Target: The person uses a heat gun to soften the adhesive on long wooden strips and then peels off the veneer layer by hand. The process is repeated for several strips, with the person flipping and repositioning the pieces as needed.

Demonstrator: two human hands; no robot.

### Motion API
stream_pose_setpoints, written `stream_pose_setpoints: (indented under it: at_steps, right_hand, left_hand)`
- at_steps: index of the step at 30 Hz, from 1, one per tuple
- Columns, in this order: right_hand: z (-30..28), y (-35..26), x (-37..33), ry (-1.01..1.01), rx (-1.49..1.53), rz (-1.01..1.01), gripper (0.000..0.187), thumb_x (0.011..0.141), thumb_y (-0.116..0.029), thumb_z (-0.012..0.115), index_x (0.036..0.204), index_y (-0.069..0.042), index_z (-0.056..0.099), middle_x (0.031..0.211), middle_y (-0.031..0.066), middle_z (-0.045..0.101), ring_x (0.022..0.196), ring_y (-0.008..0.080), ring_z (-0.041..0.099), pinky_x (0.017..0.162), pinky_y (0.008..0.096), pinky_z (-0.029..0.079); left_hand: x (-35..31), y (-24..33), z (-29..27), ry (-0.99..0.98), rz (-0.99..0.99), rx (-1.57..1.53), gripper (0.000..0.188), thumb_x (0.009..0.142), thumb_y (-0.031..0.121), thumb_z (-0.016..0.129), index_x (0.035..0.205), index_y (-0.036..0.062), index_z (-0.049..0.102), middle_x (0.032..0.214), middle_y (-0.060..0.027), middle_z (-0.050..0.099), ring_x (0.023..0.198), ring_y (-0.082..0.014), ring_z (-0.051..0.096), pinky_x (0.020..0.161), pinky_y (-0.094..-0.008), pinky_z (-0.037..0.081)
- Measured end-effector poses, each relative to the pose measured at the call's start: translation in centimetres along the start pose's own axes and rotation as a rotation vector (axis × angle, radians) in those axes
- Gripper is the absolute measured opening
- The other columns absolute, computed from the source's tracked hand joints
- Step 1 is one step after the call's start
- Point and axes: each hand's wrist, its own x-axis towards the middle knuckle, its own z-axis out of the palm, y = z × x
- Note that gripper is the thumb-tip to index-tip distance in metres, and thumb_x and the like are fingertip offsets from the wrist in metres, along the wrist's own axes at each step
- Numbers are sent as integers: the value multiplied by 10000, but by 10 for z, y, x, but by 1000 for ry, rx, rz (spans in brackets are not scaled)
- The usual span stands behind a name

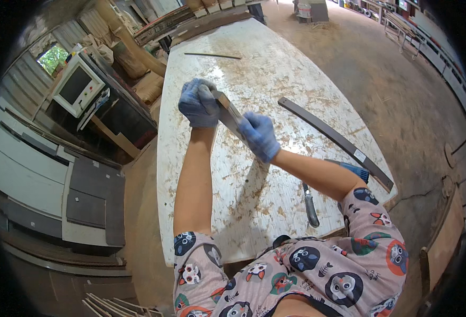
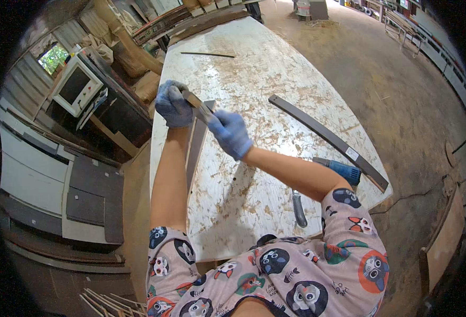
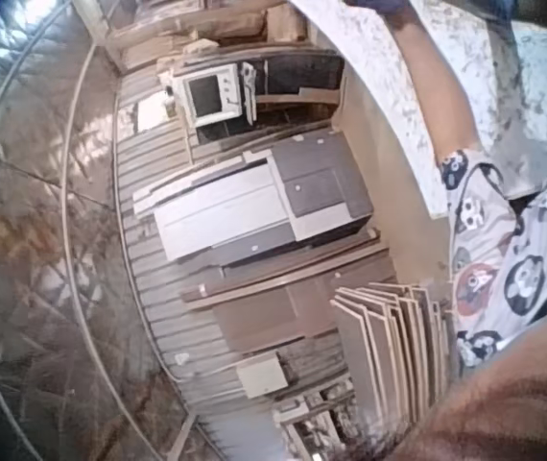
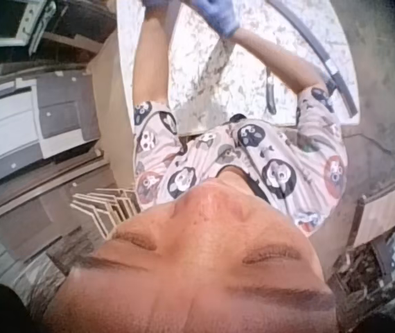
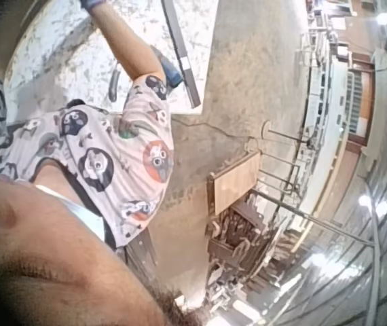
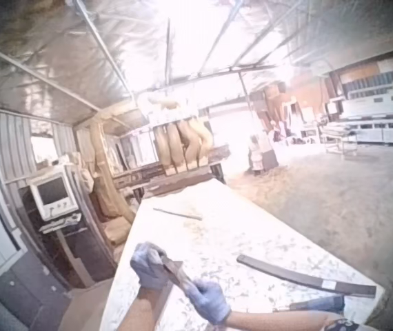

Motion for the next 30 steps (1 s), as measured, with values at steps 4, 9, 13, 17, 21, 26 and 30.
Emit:
stream_pose_setpoints:
  at_steps: [4, 9, 13, 17, 21, 26, 30]
  right_hand:
    - [-15, 26, -14, 13, 115, -3, 366, 888, -292, 542, 624, -39, 525, 511, 28, 473, 484, 85, 413, 451, 271, 340]
    - [-39, 33, -30, -53, 128, 61, 410, 903, -360, 509, 669, -30, 577, 583, 34, 563, 545, 100, 508, 535, 274, 424]
    - [-70, 32, 9, -62, 575, 388, 594, 848, -600, 441, 807, -42, 639, 706, 78, 637, 655, 168, 606, 654, 273, 470]
    - [-70, -4, 41, -191, 72, 431, 602, 830, -587, 482, 842, -12, 662, 718, 100, 641, 647, 154, 587, 595, 290, 455]
    - [-53, -11, 57, -290, -81, 312, 362, 874, -351, 552, 868, -5, 659, 718, 62, 632, 610, 122, 549, 568, 265, 440]
    - [-49, 5, 48, -300, 69, 311, 283, 896, -291, 522, 829, -28, 605, 647, 9, 541, 568, 91, 482, 522, 255, 413]
    - [-46, 15, 17, -175, 207, 203, 260, 892, -257, 518, 772, -35, 577, 604, -15, 476, 562, 78, 440, 512, 254, 385]
  left_hand:
    - [12, 7, 5, -40, 73, 31, 420, 856, 316, 353, 598, 38, 534, 564, -119, 495, 558, -292, 496, 552, -359, 397]
    - [10, 9, 11, -73, 93, -17, 422, 868, 324, 358, 606, 38, 524, 600, -118, 510, 603, -283, 502, 582, -360, 397]
    - [8, 1, 12, -95, 77, -67, 352, 866, 296, 412, 635, 68, 547, 630, -119, 512, 641, -316, 497, 610, -383, 407]
    - [5, 10, 20, -98, 133, -36, 429, 835, 442, 501, 691, 38, 529, 729, -108, 499, 674, -266, 488, 627, -343, 401]
    - [6, 23, 27, -120, 98, -29, 314, 689, 293, 711, 721, 47, 519, 810, -99, 490, 724, -257, 489, 665, -328, 424]
    - [6, 14, 35, -100, -10, -23, 324, 597, 296, 746, 705, 73, 539, 771, -93, 505, 721, -277, 514, 645, -364, 448]
    - [12, 12, 41, -142, 113, -32, 268, 669, 255, 712, 713, 72, 521, 757, -76, 490, 675, -228, 505, 616, -304, 431]
